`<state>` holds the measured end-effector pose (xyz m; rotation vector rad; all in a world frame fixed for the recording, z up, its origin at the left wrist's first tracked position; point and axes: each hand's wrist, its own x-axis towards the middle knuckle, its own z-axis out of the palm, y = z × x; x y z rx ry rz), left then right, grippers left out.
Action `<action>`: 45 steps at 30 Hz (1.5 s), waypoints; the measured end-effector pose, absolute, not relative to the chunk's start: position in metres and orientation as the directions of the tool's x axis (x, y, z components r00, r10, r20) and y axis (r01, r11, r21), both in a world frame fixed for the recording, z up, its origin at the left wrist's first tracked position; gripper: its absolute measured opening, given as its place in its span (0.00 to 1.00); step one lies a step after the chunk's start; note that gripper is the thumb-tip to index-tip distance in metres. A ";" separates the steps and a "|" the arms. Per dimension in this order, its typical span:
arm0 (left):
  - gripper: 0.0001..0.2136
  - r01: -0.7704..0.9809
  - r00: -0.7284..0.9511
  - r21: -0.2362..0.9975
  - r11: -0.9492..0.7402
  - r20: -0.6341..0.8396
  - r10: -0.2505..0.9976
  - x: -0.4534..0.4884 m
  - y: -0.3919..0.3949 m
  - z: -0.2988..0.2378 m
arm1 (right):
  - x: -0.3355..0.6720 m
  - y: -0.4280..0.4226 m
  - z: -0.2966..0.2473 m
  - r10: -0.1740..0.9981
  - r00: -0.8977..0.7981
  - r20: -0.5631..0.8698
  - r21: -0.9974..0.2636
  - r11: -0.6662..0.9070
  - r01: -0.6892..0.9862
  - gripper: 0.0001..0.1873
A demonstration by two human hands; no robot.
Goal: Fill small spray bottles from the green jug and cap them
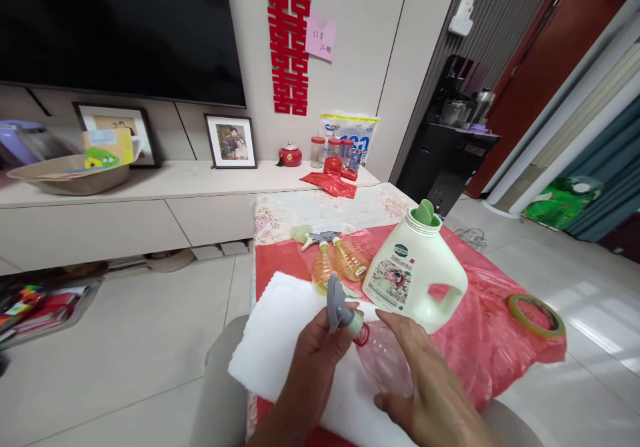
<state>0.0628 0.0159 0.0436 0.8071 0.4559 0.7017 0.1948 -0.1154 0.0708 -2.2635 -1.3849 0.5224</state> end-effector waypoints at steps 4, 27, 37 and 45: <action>0.18 -0.380 0.717 0.786 0.487 -0.082 0.692 0.060 0.018 0.042 | 0.193 -0.112 0.070 0.891 0.438 -0.121 -0.610 -0.415 0.675 0.50; 0.17 -0.396 0.685 0.736 0.549 -0.162 0.710 0.045 0.026 0.038 | 0.176 -0.078 0.048 0.938 0.326 -0.115 -0.853 -0.262 0.451 0.58; 0.19 -0.416 0.694 0.745 0.521 -0.111 0.712 0.047 0.048 0.046 | 0.153 -0.068 0.043 0.858 0.513 0.004 -0.832 -0.282 0.478 0.48; 0.15 -0.442 0.704 0.773 0.455 -0.015 0.710 0.045 0.049 0.054 | 0.154 -0.068 0.044 0.828 0.560 -0.036 -0.863 -0.308 0.400 0.51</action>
